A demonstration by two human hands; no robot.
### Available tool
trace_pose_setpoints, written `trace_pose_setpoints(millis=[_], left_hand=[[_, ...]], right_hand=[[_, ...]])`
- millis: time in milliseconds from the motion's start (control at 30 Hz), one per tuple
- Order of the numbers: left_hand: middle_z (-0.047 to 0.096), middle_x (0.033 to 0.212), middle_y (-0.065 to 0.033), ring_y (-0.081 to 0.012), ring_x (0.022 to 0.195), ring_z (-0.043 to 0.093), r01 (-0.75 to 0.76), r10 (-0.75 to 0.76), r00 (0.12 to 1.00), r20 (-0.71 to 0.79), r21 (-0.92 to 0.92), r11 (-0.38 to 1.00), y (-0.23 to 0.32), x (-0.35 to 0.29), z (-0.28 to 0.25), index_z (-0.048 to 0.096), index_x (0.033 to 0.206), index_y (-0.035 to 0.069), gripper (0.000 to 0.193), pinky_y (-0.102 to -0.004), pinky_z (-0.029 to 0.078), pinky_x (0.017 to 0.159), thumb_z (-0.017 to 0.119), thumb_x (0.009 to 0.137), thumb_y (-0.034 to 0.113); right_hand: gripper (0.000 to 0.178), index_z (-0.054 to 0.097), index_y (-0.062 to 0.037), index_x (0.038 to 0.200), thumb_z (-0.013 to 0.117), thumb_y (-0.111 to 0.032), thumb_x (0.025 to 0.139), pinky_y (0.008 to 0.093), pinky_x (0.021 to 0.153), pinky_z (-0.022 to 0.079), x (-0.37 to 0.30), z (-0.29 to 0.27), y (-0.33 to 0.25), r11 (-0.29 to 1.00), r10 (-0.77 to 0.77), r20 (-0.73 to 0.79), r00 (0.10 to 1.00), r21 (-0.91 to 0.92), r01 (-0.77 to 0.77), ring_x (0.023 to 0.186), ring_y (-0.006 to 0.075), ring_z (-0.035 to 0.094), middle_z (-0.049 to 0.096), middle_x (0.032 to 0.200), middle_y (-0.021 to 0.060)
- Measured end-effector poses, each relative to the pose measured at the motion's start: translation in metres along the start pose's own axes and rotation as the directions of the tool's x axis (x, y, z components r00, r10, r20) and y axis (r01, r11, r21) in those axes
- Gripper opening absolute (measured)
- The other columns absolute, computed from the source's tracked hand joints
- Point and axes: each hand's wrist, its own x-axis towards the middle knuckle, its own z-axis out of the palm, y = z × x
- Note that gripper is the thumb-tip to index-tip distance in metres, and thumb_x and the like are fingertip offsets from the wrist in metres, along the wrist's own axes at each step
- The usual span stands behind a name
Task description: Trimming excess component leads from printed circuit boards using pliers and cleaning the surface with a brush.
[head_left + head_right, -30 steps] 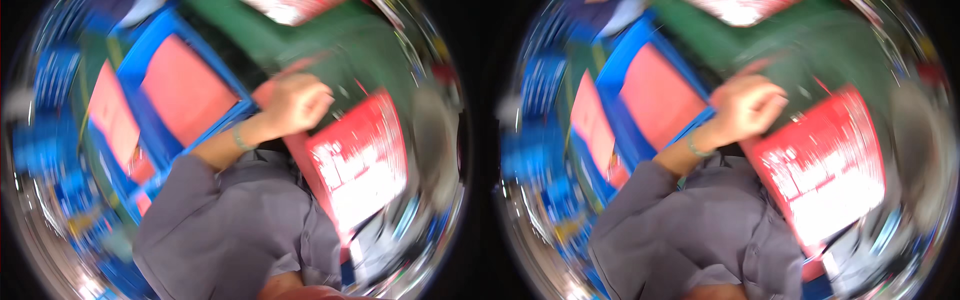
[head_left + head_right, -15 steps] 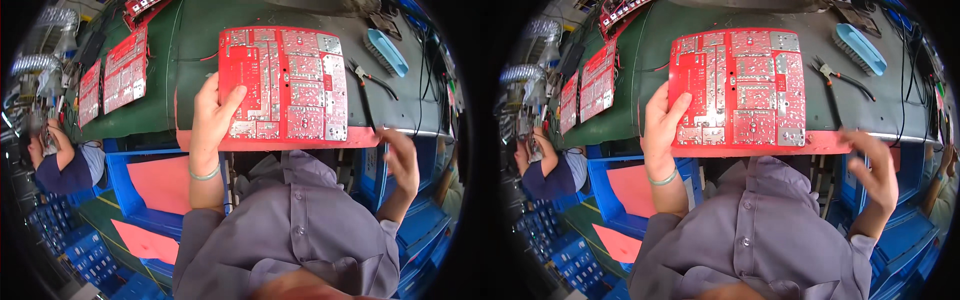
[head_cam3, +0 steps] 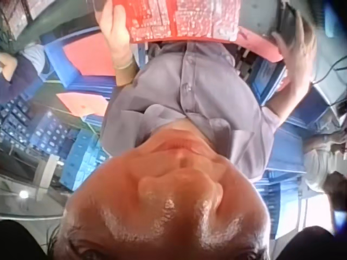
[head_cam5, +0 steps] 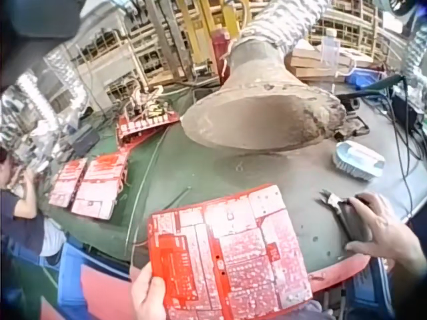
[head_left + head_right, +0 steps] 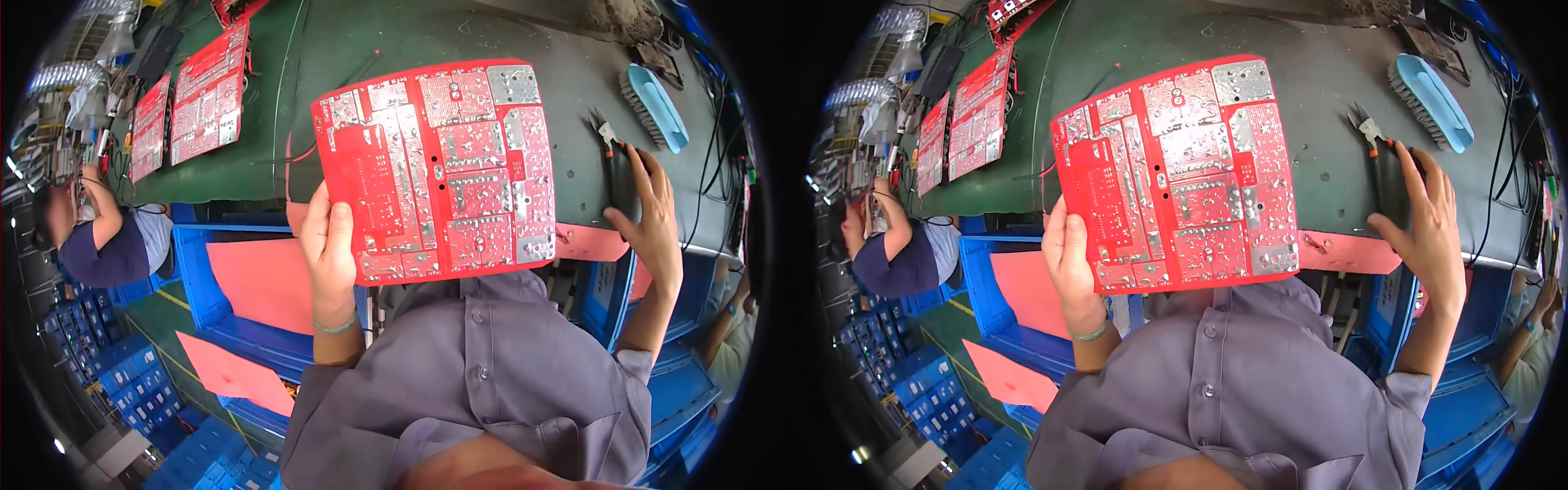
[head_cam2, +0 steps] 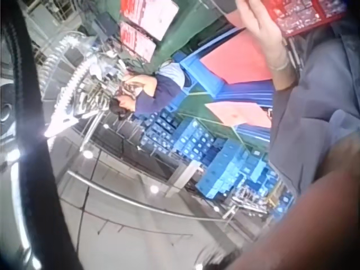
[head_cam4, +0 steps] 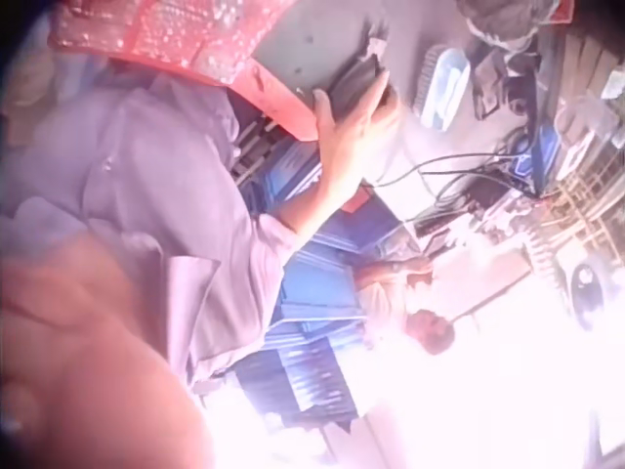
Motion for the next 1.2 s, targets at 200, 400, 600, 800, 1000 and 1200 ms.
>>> trace_pose_setpoints(millis=[200,400,600,800,1000,1200], left_hand=[[0.055,0.112,-0.0083,-0.0105,0.098,0.052,0.042,-0.044,0.999,-0.027,-0.054,0.998,0.000,-0.002,0.003,0.042,0.124,-0.006,0.034,-0.0239,0.040,0.086,0.039,0.095,0.012],[0.054,0.116,-0.0096,-0.0118,0.103,0.050,-0.058,0.058,0.998,0.024,0.016,0.998,-0.005,0.000,0.000,0.040,0.125,-0.007,0.036,-0.0254,0.039,0.090,0.039,0.094,0.010],[0.053,0.117,-0.0102,-0.0133,0.104,0.050,-0.116,0.116,0.993,0.024,0.036,0.993,-0.008,-0.005,-0.004,0.039,0.127,-0.008,0.038,-0.0265,0.038,0.091,0.040,0.093,0.009],[0.053,0.117,-0.0111,-0.0146,0.105,0.050,-0.234,0.231,0.972,0.045,0.088,0.968,-0.008,-0.005,-0.005,0.038,0.128,-0.009,0.039,-0.0270,0.038,0.092,0.041,0.093,0.008],[0.054,0.116,-0.0120,-0.0155,0.104,0.052,-0.292,0.283,0.955,0.087,0.108,0.950,-0.005,0.000,-0.003,0.038,0.127,-0.010,0.040,-0.0272,0.039,0.090,0.042,0.092,0.008],[0.054,0.116,-0.0121,-0.0160,0.104,0.052,-0.281,0.275,0.958,0.076,0.074,0.957,-0.005,-0.003,-0.004,0.037,0.128,-0.010,0.040,-0.0271,0.039,0.090,0.043,0.092,0.007]], right_hand=[[0.066,0.043,-0.0029,0.129,0.056,-0.003,0.064,0.0410,0.088,0.040,-0.004,-0.010,-0.010,0.992,-0.011,-0.190,0.982,-0.125,-0.013,0.102,0.0328,0.048,0.049,0.111,0.0159],[0.052,0.048,-0.0029,0.124,0.052,0.000,0.072,0.0368,0.080,0.044,0.008,-0.007,-0.012,0.960,0.166,-0.223,0.961,0.259,-0.106,0.089,0.0325,0.054,0.052,0.099,0.0168],[0.047,0.052,-0.0019,0.114,0.062,0.004,0.069,0.0371,0.085,0.043,0.032,-0.013,-0.025,0.993,-0.109,-0.296,0.949,0.011,0.117,0.098,0.0342,0.053,0.052,0.109,0.0160],[0.057,0.048,-0.0051,0.119,0.062,0.006,0.065,0.0410,0.090,0.037,0.052,-0.036,-0.039,0.959,-0.277,-0.352,0.894,-0.163,0.232,0.105,0.0350,0.048,0.051,0.111,0.0160],[0.053,0.050,-0.0065,0.117,0.059,0.007,0.067,0.0410,0.086,0.039,0.064,-0.050,-0.051,0.919,-0.376,-0.289,0.880,-0.238,0.314,0.099,0.0339,0.050,0.051,0.107,0.0142],[0.052,0.051,-0.0074,0.117,0.059,0.006,0.067,0.0411,0.084,0.040,0.068,-0.053,-0.056,0.900,-0.417,-0.297,0.859,-0.265,0.346,0.097,0.0333,0.050,0.051,0.106,0.0134]])
